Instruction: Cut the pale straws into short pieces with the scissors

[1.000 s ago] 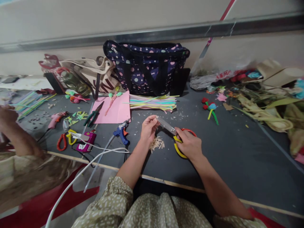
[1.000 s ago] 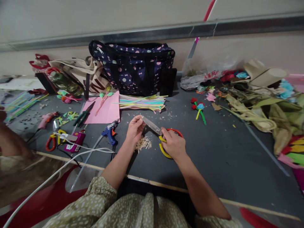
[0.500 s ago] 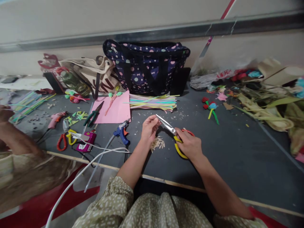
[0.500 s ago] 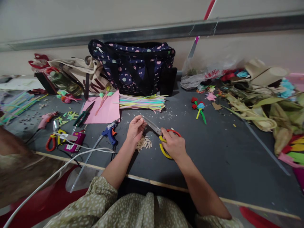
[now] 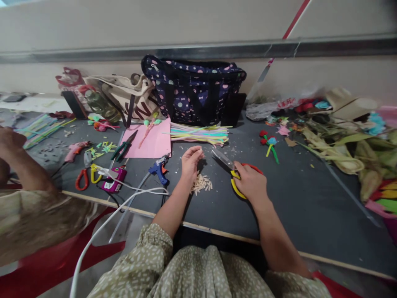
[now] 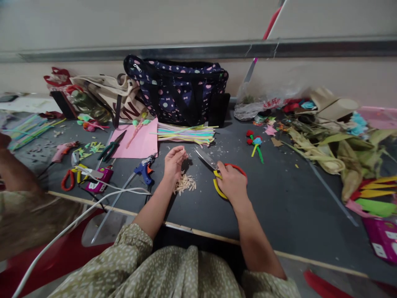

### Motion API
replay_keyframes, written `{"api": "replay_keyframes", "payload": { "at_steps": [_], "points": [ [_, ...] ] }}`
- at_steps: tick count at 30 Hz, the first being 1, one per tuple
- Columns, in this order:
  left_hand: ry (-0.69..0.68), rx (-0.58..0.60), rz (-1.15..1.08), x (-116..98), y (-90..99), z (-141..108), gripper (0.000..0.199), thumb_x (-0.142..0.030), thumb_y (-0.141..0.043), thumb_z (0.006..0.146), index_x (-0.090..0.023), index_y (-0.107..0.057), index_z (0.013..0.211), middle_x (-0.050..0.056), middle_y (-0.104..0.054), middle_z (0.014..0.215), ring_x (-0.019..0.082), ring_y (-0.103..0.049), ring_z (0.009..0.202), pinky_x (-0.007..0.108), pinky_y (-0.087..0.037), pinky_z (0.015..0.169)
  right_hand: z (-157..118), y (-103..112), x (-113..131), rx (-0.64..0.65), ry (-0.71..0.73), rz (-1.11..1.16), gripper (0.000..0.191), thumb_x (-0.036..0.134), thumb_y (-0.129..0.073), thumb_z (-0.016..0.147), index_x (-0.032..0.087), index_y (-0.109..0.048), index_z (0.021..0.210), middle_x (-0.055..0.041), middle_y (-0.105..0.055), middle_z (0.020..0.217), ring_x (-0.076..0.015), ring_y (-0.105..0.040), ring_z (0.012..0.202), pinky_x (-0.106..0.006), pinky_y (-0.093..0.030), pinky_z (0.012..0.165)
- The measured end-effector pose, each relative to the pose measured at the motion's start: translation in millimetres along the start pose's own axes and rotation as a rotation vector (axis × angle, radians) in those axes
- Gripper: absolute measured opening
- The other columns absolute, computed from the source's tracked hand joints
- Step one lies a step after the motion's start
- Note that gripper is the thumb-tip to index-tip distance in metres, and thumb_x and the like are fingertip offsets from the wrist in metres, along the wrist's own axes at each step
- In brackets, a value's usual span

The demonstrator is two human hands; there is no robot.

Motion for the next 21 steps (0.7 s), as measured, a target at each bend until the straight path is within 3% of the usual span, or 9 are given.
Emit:
{"api": "replay_keyframes", "payload": {
  "at_steps": [3,6,10,14,17,21],
  "points": [
    [-0.127,0.017,0.191,-16,4.9,-3,0.017,-0.025,-0.073,0.068,-0.018,-0.070,0.083,0.000,-0.067,0.079,0.008,-0.056,0.064,0.023,-0.047,0.066,-1,3,-2,0.046,-0.002,-0.040,0.045,0.032,-0.053,0.083,0.023,-0.051,0.127,-0.0043,-0.064,0.095,-0.0166,-0.058,0.079,-0.028,-0.030,0.061],
    [-0.191,0.107,0.463,-23,10.5,-12,0.016,-0.025,-0.068,0.072,-0.018,-0.071,0.087,0.002,-0.068,0.080,0.010,-0.057,0.067,0.024,-0.046,0.066,-8,9,-4,0.075,0.000,-0.057,0.045,0.033,-0.053,0.083,0.024,-0.050,0.127,-0.0047,-0.064,0.096,-0.0168,-0.058,0.078,-0.028,-0.029,0.060],
    [-0.344,0.144,0.860,-31,26.4,-37,0.017,-0.021,-0.060,0.077,-0.019,-0.070,0.090,0.005,-0.069,0.088,0.014,-0.060,0.074,0.027,-0.047,0.070,-22,13,-5,0.101,-0.013,-0.085,0.045,0.034,-0.054,0.083,0.025,-0.050,0.127,-0.0047,-0.064,0.095,-0.0177,-0.059,0.077,-0.028,-0.030,0.059],
    [-0.452,0.179,1.174,-33,35.0,-66,0.025,-0.013,-0.055,0.077,-0.020,-0.068,0.097,0.004,-0.068,0.088,0.016,-0.058,0.079,0.030,-0.046,0.077,-35,16,2,0.099,0.028,-0.083,0.047,0.031,-0.056,0.082,0.022,-0.049,0.127,-0.0063,-0.065,0.094,-0.0199,-0.059,0.088,-0.027,-0.035,0.066],
    [-0.488,0.219,1.276,-37,29.6,-79,0.021,-0.016,-0.057,0.078,-0.021,-0.069,0.095,0.004,-0.068,0.088,0.018,-0.058,0.085,0.032,-0.045,0.082,-41,21,10,0.087,0.060,-0.080,0.045,0.029,-0.056,0.082,0.021,-0.049,0.126,-0.0074,-0.065,0.095,-0.0203,-0.059,0.089,-0.028,-0.036,0.068],
    [-0.661,0.333,1.337,-48,-2.7,-92,0.026,-0.029,-0.052,0.086,-0.022,-0.068,0.106,0.010,-0.060,0.114,0.023,-0.051,0.107,0.038,-0.037,0.097,-45,28,19,0.088,0.055,-0.081,0.044,0.029,-0.055,0.082,0.022,-0.050,0.125,-0.0087,-0.065,0.098,-0.0198,-0.061,0.083,-0.028,-0.036,0.064]
  ]
}}
Point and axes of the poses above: each hand's wrist, its own z-axis towards the middle knuckle, its own y-axis out of the back of the hand, x = y × z, the point moved 8 cm from there along z, towards the middle knuckle
